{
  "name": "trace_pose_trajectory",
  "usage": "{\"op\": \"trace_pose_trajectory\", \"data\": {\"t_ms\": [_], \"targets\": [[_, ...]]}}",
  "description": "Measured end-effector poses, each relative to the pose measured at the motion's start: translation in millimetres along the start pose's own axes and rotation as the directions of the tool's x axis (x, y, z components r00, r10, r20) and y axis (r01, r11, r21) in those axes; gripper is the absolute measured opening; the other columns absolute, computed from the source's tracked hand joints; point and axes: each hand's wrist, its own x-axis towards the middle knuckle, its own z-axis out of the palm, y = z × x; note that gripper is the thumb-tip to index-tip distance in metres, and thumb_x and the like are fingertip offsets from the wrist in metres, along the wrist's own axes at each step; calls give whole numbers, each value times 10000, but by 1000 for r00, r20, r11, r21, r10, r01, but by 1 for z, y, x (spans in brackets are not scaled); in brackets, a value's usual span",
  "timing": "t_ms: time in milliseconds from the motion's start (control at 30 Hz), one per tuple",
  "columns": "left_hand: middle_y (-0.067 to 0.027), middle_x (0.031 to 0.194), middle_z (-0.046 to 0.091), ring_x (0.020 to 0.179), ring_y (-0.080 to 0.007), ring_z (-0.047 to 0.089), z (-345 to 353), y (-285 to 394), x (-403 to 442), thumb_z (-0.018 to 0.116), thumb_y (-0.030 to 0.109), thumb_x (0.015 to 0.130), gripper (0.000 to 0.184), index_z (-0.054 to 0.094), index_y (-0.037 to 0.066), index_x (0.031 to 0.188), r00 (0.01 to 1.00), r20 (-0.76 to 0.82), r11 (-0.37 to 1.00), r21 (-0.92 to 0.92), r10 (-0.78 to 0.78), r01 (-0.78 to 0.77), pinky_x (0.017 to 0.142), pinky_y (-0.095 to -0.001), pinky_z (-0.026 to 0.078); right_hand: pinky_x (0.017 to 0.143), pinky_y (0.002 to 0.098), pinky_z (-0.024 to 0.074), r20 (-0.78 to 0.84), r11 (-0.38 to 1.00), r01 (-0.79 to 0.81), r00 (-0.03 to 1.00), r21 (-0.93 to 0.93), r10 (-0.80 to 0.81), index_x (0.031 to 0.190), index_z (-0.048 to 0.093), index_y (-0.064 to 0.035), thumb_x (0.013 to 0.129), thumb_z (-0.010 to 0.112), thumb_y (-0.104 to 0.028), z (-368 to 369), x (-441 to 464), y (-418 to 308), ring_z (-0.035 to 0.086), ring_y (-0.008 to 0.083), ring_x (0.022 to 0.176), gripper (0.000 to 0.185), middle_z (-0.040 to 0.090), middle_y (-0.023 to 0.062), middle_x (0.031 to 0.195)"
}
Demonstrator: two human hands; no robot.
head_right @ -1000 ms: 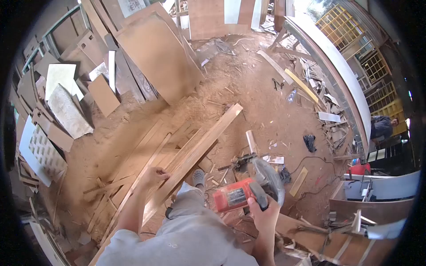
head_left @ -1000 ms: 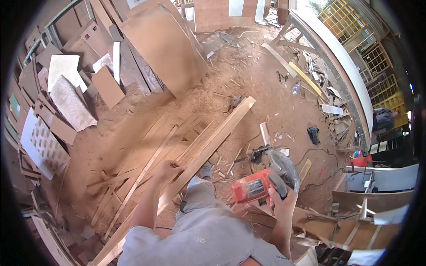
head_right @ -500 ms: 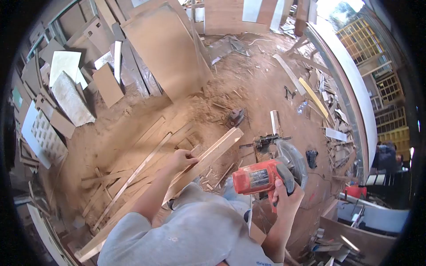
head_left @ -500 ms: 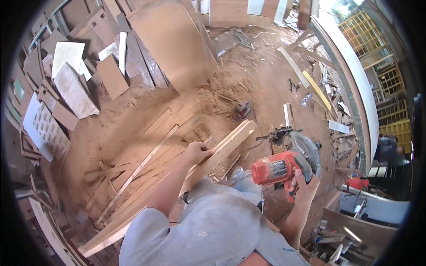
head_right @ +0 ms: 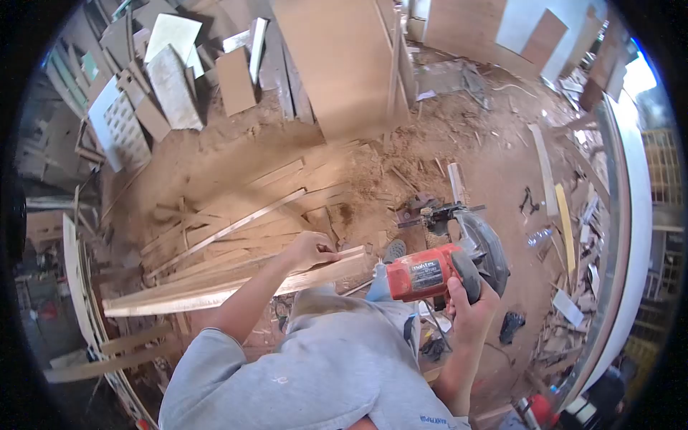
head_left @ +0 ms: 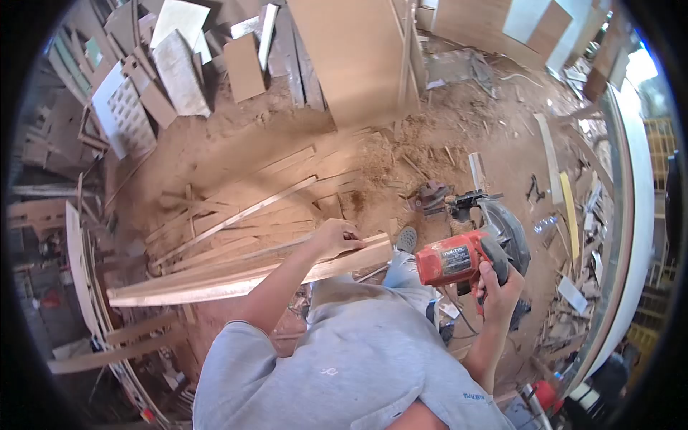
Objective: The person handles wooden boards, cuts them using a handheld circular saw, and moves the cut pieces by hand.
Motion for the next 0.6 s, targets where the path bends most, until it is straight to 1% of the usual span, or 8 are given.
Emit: {"op": "trace_pose_trajectory", "data": {"t_ms": [67,167,267,367,400,467,567,600], "targets": [[-75,883,762,787,-198,691,3,16,1,886,273,893,213,851,80,974,1000,-2,999,53,8,-7,727,-348,549,456,238,393,50,999,2,999,-52,1,943,721,-3,1004,760,-214,-21,36,0,518,58,489,223,588,-17,641],[-83,897,769,804,-204,704,13,40,7,886,274,891,214,848,76,963,997,-45,996,62,-60,63,729,-354,556,454,236,391,112,996,16,994,-90,-6,916,709,-17,1008,758,-223,-46,82,-4,516,55,487,231,580,-23,635],[-99,913,771,832,-209,718,22,67,24,869,256,907,206,831,75,998,990,-31,986,82,-141,143,741,-360,560,453,235,393,149,995,14,989,-101,1,890,694,-24,1012,758,-229,-65,118,-13,518,56,485,247,576,-20,627],[-121,910,775,859,-217,732,35,82,44,844,245,931,222,805,53,1034,991,-126,997,49,-51,57,765,-355,572,454,235,396,186,995,4,983,-99,14,880,687,-27,1014,757,-230,-78,149,-23,521,59,485,253,574,-19,625],[-123,907,775,859,-219,734,39,91,47,831,241,943,221,796,44,1037,947,-309,993,-98,-86,59,776,-349,575,455,235,396,195,995,-1,981,-98,21,877,684,-28,1015,757,-229,-81,156,-24,522,60,485,254,573,-19,624],[-129,900,774,858,-221,739,41,119,49,805,234,967,223,779,26,1043,760,-611,930,-367,-223,-22,799,-338,579,471,221,392,215,995,-30,975,-97,50,915,707,-19,998,771,-208,-86,168,-28,523,40,519,217,589,-32,660],[-143,982,797,923,-233,756,8,129,12,779,279,987,271,790,13,1040,826,-513,968,-206,-234,146,833,-349,589,479,215,394,264,994,-36,962,-106,63,930,720,-14,987,783,-209,-89,182,-39,524,32,535,213,595,-41,674],[-142,994,798,944,-246,757,4,137,2,775,300,990,286,796,20,1047,842,-454,956,-128,-292,263,845,-364,590,478,215,397,283,994,-29,957,-107,58,927,721,-14,985,785,-215,-90,186,-40,525,33,534,220,593,-41,672]]}}
